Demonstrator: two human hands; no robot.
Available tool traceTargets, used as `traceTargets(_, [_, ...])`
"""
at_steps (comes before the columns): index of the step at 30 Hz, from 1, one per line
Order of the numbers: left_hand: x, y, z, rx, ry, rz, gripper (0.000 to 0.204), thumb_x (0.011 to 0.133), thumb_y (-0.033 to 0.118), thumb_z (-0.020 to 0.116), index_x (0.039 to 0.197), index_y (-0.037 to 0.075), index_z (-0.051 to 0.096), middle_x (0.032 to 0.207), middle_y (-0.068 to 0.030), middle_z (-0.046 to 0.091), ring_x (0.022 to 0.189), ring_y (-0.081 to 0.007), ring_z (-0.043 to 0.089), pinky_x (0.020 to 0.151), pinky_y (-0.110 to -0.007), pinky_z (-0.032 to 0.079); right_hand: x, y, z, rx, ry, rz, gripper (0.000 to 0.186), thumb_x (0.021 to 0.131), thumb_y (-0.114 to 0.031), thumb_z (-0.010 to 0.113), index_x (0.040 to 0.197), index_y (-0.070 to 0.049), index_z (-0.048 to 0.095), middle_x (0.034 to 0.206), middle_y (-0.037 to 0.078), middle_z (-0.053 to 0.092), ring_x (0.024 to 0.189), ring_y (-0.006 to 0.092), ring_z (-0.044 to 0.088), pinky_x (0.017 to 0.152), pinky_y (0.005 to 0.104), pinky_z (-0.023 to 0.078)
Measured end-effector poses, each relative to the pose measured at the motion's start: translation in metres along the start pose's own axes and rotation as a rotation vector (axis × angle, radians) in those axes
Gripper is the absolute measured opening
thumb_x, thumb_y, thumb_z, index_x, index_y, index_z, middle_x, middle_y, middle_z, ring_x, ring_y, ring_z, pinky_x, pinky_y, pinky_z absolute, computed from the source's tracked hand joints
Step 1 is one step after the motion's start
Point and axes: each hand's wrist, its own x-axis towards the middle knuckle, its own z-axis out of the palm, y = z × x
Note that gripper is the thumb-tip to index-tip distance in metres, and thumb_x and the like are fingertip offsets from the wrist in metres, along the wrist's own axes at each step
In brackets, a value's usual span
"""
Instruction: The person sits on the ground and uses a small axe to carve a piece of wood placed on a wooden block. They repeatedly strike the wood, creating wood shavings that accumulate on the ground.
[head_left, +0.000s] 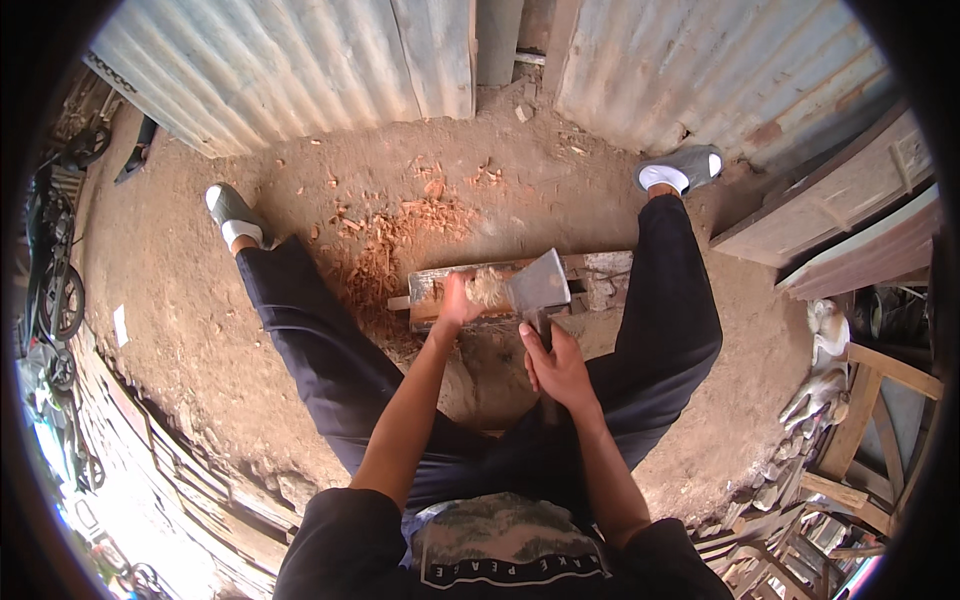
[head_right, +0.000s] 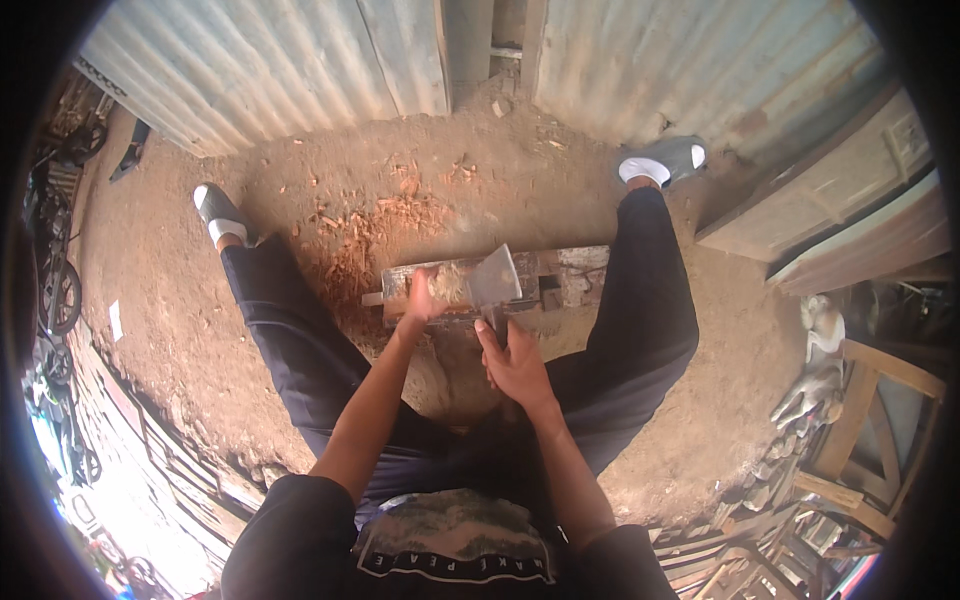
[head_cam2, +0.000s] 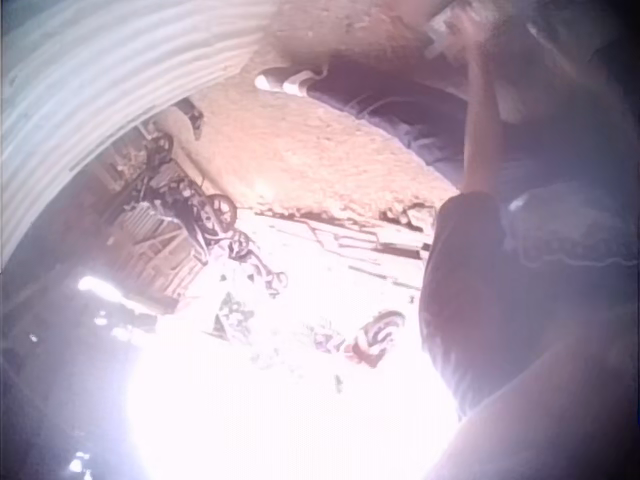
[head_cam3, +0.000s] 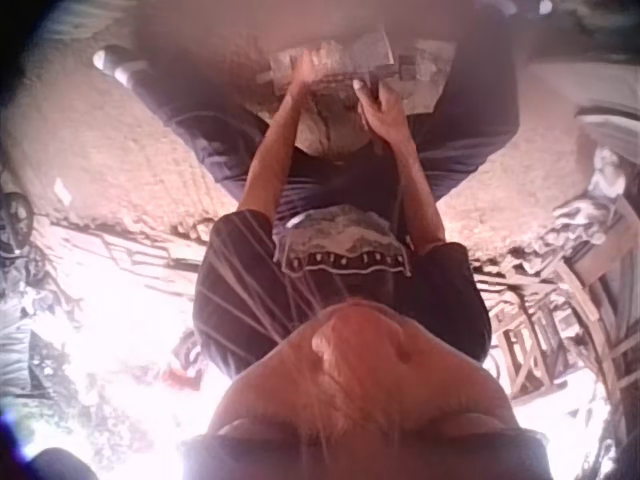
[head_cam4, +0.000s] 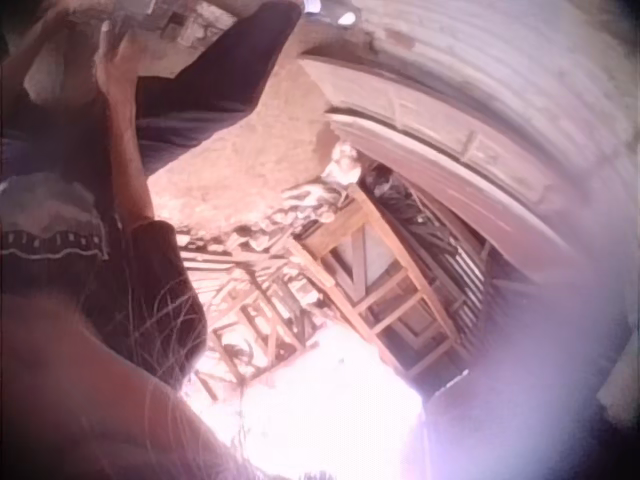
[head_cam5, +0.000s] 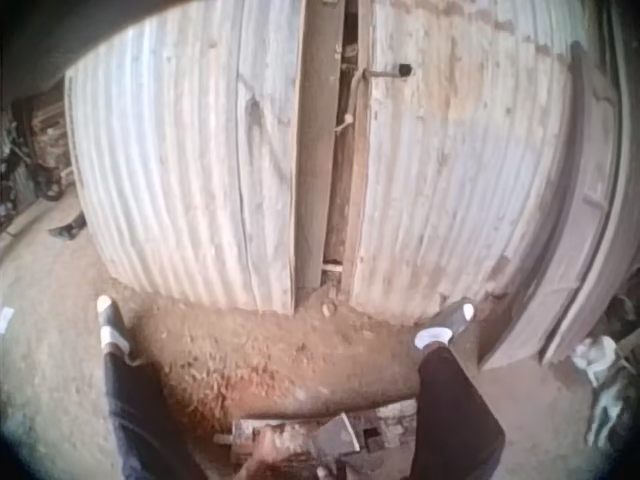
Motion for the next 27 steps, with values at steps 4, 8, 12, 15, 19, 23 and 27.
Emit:
traceTargets(4, [0.007, -0.053, 0.012, -0.078, 0.065, -0.159, 0.067, 0.067, 0.023, 0.088, 0.12, -0.004, 0.056, 0.113, -0.0242, 0.06, 0.108, -0.0383, 0.06, 0.096, -0.045, 0.05, 0.0, -0.032, -0.007, -0.011, -0.007, -0.068, 0.031, 0.103, -0.032, 0.063, 0.102, -0.001, 0.058, 0.064, 0.006, 0.061, 0.05, 0.0129, 0.061, 0.047, 0.0299, 0.048])
traceTargets(8, [0.009, -0.037, 0.017, -0.231, -0.01, -0.303, 0.066, 0.071, 0.016, 0.082, 0.126, -0.004, 0.05, 0.117, -0.022, 0.059, 0.113, -0.0331, 0.059, 0.101, -0.043, 0.048, -0.006, -0.053, -0.01, 0.012, 0.116, -0.234, 0.03, 0.102, -0.028, 0.064, 0.107, 0.001, 0.06, 0.07, 0.01, 0.067, 0.06, 0.0198, 0.067, 0.058, 0.0343, 0.052])
traceTargets(12, [-0.002, -0.038, -0.005, -0.226, -0.057, -0.331, 0.071, 0.07, 0.013, 0.081, 0.13, -0.004, 0.047, 0.12, -0.0219, 0.057, 0.116, -0.0332, 0.058, 0.102, -0.042, 0.048, -0.004, -0.045, 0.011, 0.112, 0.127, -0.447, 0.024, 0.104, -0.023, 0.062, 0.11, 0.001, 0.058, 0.072, 0.006, 0.065, 0.056, 0.0121, 0.06, 0.05, 0.0286, 0.046])
traceTargets(15, [-0.011, -0.051, -0.008, -0.063, -0.036, -0.204, 0.072, 0.072, 0.014, 0.081, 0.132, -0.002, 0.044, 0.121, -0.0205, 0.059, 0.115, -0.0309, 0.059, 0.101, -0.041, 0.048, 0.019, -0.001, 0.038, -0.103, 0.238, -0.589, 0.026, 0.104, -0.026, 0.061, 0.107, 0.0, 0.057, 0.07, 0.006, 0.062, 0.055, 0.0152, 0.059, 0.048, 0.0309, 0.045])
traceTargets(19, [0.001, -0.053, -0.008, 0.002, -0.155, -0.144, 0.051, 0.083, 0.012, 0.076, 0.127, 0.003, 0.051, 0.115, -0.0106, 0.068, 0.107, -0.0255, 0.066, 0.098, -0.04, 0.049, 0.042, 0.034, 0.037, -0.192, 0.034, -0.141, 0.029, 0.102, -0.027, 0.062, 0.108, 0.001, 0.06, 0.085, 0.025, 0.067, 0.078, 0.0446, 0.066, 0.071, 0.0498, 0.051])
traceTargets(23, [0.013, -0.055, -0.011, 0.046, -0.175, -0.09, 0.032, 0.09, 0.005, 0.07, 0.12, 0.003, 0.057, 0.115, -0.0078, 0.069, 0.103, -0.0235, 0.066, 0.092, -0.036, 0.051, 0.026, 0.019, 0.012, -0.049, 0.088, -0.172, 0.031, 0.104, -0.03, 0.061, 0.102, 0.0, 0.056, 0.069, 0.014, 0.062, 0.057, 0.0288, 0.064, 0.054, 0.041, 0.05])
traceTargets(27, [0.041, -0.038, 0.002, -0.399, -0.091, -0.181, 0.041, 0.091, 0.004, 0.07, 0.127, 0.0, 0.051, 0.126, -0.012, 0.064, 0.109, -0.024, 0.062, 0.095, -0.035, 0.051, 0.011, -0.008, -0.02, 0.101, 0.054, -0.068, 0.03, 0.106, -0.032, 0.058, 0.103, -0.002, 0.055, 0.059, 0.002, 0.055, 0.044, 0.0099, 0.054, 0.041, 0.0286, 0.045])
